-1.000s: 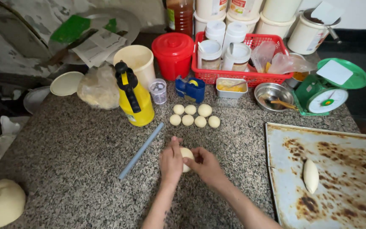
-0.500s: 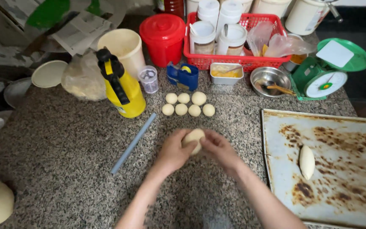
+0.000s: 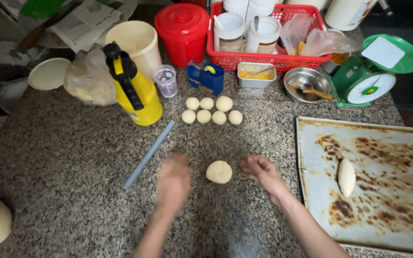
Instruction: Shaping individual pieces of dough into small oblong rolls and placing them on a baking tray.
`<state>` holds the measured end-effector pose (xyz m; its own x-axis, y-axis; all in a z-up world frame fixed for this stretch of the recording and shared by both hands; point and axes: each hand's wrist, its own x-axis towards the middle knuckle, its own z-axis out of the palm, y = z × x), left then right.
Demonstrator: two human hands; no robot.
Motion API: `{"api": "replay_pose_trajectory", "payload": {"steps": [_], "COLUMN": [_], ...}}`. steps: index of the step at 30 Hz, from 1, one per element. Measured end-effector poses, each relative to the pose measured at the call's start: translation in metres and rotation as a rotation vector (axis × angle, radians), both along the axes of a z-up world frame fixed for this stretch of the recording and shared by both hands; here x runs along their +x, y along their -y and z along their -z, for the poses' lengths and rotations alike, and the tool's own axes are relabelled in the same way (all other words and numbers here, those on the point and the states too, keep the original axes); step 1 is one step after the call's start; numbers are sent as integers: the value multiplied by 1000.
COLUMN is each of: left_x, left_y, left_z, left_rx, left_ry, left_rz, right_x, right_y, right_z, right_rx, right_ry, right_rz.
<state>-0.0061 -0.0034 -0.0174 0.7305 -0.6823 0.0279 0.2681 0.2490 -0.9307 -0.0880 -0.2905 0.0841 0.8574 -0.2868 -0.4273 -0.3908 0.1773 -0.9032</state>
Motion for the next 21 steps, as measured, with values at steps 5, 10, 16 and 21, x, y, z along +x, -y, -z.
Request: {"api": "replay_pose_trajectory", "payload": {"steps": [5,10,16,21], "left_x": [48,3,5,-3], "left_y": [-84,-37,17,29], "left_z": [49,-108,-76,-92], "left_rx": [-1862,-2676,-1360,-1483], "left_ry": [-685,-1069,-1524,-1641], "left_rz": [-307,-775,307,-45], "right_x": [8,18,30,15], "right_y": [-4,-11,-8,-3], "right_z": [9,-14,-2,59], "right_rx": [-262,-857,-1366,-1164], "right_ry": [6,172,284,228], "right_rz": [-66,-338,-742,-633]}}
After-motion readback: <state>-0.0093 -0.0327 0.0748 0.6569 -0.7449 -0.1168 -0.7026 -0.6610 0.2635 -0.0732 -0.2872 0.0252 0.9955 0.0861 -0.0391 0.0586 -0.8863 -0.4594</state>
